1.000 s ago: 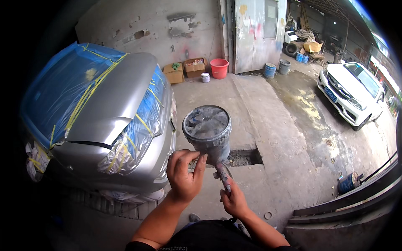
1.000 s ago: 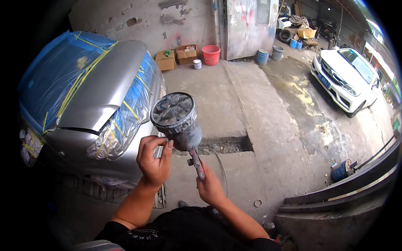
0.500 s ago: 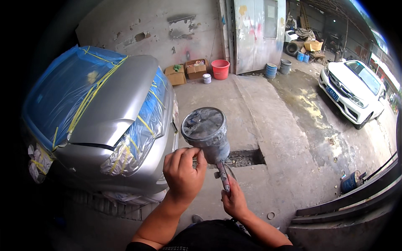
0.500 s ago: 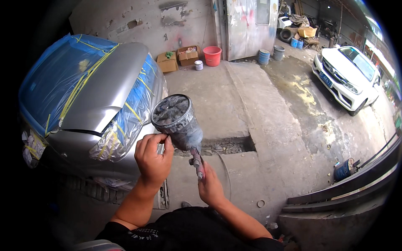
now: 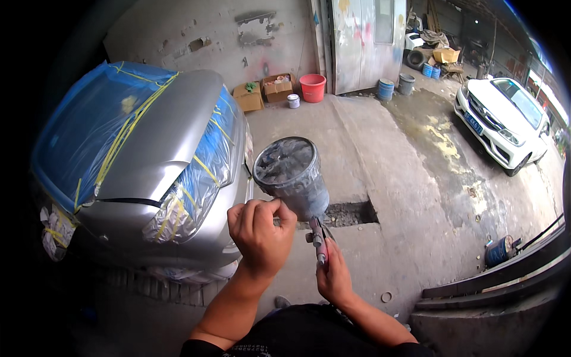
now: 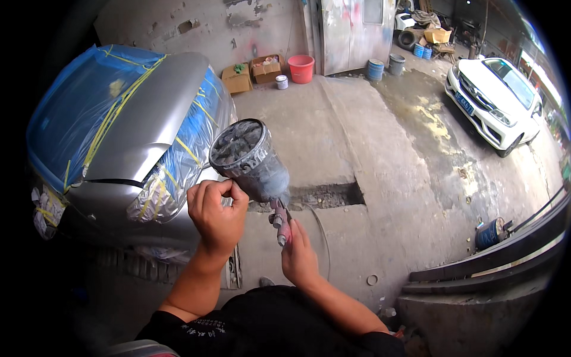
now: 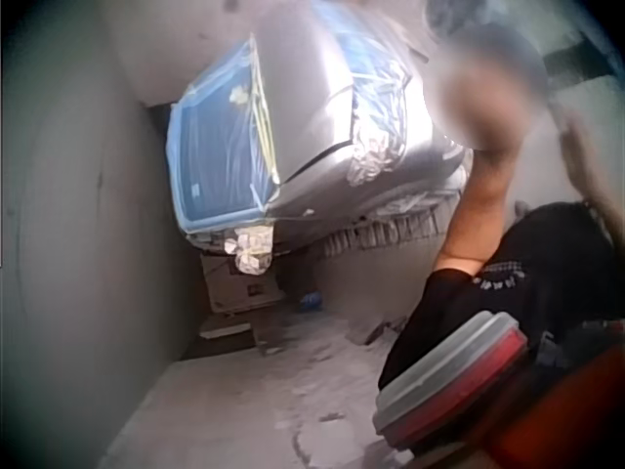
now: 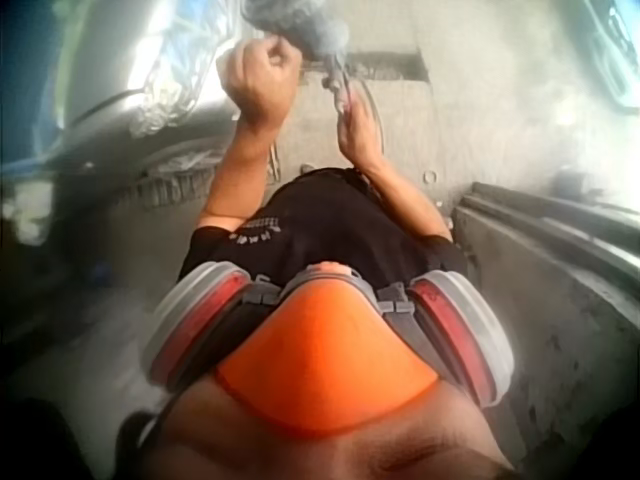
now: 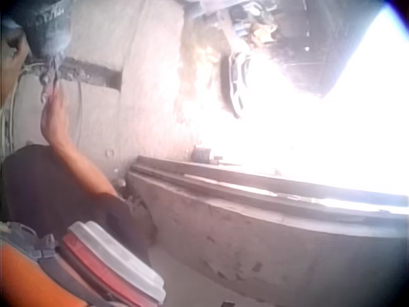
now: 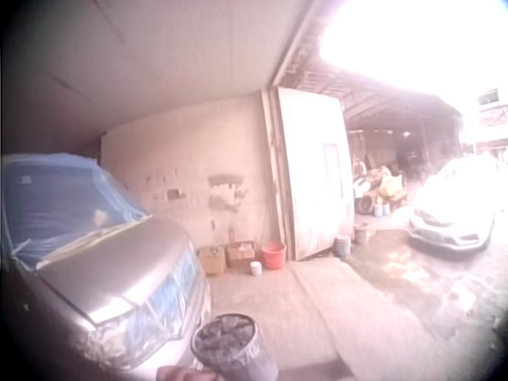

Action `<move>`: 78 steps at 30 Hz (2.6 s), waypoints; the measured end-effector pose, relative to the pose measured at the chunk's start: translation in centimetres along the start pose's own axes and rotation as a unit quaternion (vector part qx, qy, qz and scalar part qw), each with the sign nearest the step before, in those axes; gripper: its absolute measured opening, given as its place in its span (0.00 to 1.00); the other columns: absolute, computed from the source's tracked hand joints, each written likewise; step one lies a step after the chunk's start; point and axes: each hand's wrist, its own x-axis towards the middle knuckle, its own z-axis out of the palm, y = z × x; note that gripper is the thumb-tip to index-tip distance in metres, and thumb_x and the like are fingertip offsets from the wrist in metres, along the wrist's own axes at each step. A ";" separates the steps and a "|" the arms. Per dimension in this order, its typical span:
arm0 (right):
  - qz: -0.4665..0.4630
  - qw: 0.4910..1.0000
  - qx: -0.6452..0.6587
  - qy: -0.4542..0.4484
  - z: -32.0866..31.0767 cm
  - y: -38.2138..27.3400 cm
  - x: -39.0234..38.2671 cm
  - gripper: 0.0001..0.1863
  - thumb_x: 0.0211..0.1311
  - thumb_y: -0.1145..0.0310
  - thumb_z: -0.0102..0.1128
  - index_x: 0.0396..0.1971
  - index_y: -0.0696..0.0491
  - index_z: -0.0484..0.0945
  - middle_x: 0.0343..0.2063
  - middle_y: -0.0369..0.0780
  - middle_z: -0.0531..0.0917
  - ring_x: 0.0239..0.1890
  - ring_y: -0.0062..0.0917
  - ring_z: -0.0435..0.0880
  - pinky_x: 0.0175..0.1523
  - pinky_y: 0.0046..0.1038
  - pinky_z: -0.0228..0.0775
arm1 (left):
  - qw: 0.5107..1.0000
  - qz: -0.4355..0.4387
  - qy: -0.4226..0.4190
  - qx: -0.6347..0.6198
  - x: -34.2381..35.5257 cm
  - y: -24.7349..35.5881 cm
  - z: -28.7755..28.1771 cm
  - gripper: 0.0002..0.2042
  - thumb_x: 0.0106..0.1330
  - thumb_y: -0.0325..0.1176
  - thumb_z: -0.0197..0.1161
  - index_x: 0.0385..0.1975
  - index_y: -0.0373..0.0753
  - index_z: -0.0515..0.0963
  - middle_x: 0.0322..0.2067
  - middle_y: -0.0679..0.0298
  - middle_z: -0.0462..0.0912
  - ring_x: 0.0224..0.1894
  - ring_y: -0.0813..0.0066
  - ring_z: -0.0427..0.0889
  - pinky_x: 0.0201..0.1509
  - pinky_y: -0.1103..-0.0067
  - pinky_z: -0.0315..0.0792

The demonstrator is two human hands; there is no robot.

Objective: The person uses a spray gun to apply paint to the rear bumper of a silver car. The car is partially masked with blue plastic and yellow tape. The person moves around the bumper, spraying different sections and occasionally touching the surface with their hand to check the finish.

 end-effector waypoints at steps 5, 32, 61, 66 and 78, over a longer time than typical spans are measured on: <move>0.005 1.000 0.011 0.001 -0.1 0.0 0.1 0.28 0.56 0.78 0.50 0.60 0.58 0.59 0.57 0.55 0.67 0.53 0.52 0.72 0.52 0.41 0.69 | 1.000 0.009 0.006 -0.024 -0.2 -0.1 0.0 0.10 0.44 0.20 0.64 0.25 0.40 0.72 0.19 0.66 0.73 0.21 0.65 0.73 0.33 0.72 0.67; -0.002 0.999 0.049 0.006 -0.7 0.0 0.2 0.30 0.52 0.80 0.51 0.59 0.59 0.61 0.56 0.55 0.67 0.55 0.51 0.70 0.57 0.38 0.66 | 0.946 -0.211 -0.075 -0.236 -0.1 0.4 -1.1 0.05 0.51 0.22 0.65 0.24 0.34 0.75 0.21 0.62 0.78 0.24 0.71 0.77 0.31 0.78 0.70; 0.131 0.953 0.260 -0.089 -0.9 -0.1 0.5 0.24 0.55 0.78 0.54 0.54 0.55 0.68 0.29 0.35 0.71 0.24 0.18 0.76 0.29 0.23 0.74 | 0.695 -0.391 -0.142 -0.586 -1.0 -1.3 -1.8 0.07 0.63 0.30 0.60 0.33 0.31 0.73 0.28 0.61 0.82 0.31 0.84 0.75 0.39 0.85 0.69; 0.178 0.931 0.295 -0.118 -1.3 -0.8 0.8 0.16 0.55 0.78 0.55 0.45 0.56 0.70 0.22 0.31 0.66 0.23 0.16 0.73 0.29 0.23 0.74 | 0.667 -0.380 -0.144 -0.625 -1.5 -2.1 -2.0 0.06 0.63 0.29 0.58 0.32 0.32 0.72 0.30 0.58 0.81 0.35 0.79 0.78 0.44 0.82 0.70; 0.214 0.905 0.340 -0.143 -1.4 0.9 0.4 0.20 0.56 0.76 0.54 0.51 0.56 0.69 0.24 0.33 0.70 0.24 0.17 0.76 0.31 0.23 0.74 | 0.630 -0.371 -0.117 -0.672 -1.0 -1.5 -2.1 0.07 0.64 0.29 0.56 0.36 0.35 0.69 0.28 0.59 0.78 0.35 0.73 0.80 0.35 0.81 0.71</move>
